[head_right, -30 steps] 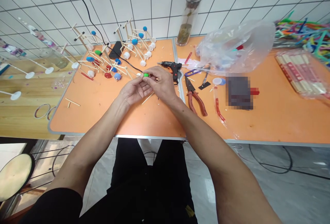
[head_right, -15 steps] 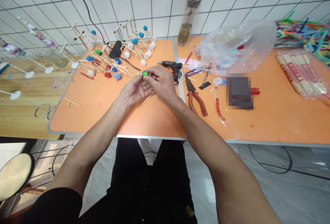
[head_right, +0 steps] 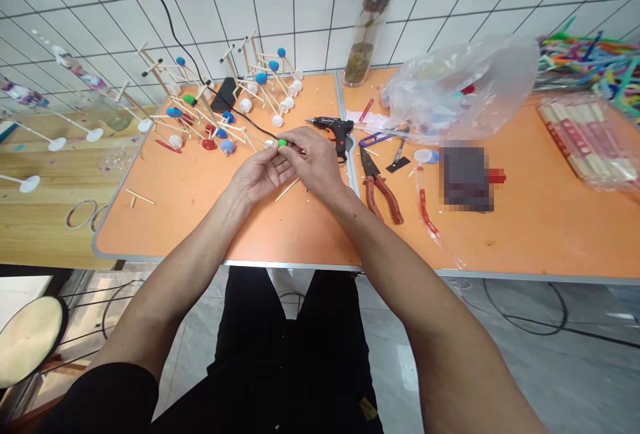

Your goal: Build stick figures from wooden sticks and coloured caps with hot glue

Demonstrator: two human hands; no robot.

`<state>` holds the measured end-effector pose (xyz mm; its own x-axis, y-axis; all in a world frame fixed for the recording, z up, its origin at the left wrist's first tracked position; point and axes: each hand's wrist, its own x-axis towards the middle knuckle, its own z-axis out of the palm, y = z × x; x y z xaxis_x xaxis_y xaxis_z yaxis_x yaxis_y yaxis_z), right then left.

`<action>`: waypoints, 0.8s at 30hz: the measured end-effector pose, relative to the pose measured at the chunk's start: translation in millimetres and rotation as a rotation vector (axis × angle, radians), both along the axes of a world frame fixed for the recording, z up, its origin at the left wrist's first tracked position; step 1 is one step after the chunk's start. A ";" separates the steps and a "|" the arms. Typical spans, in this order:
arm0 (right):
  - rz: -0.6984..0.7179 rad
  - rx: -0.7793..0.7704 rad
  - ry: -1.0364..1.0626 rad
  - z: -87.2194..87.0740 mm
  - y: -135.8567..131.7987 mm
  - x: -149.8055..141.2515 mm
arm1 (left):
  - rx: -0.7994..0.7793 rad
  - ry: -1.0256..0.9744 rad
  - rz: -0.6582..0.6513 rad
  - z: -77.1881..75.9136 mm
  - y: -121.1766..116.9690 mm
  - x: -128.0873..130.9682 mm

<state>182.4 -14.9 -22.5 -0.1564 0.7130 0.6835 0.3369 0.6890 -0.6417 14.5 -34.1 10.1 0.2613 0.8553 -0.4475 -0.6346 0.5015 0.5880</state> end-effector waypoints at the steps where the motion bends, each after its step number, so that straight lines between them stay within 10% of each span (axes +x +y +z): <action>1: -0.003 0.004 -0.016 -0.1 -0.2 0.3 | 0.006 0.002 0.005 -0.5 0.2 0.0; 24: -0.074 -0.041 -0.068 -1.2 -4.2 -3.7 | -0.059 0.013 0.028 7.4 -3.0 3.1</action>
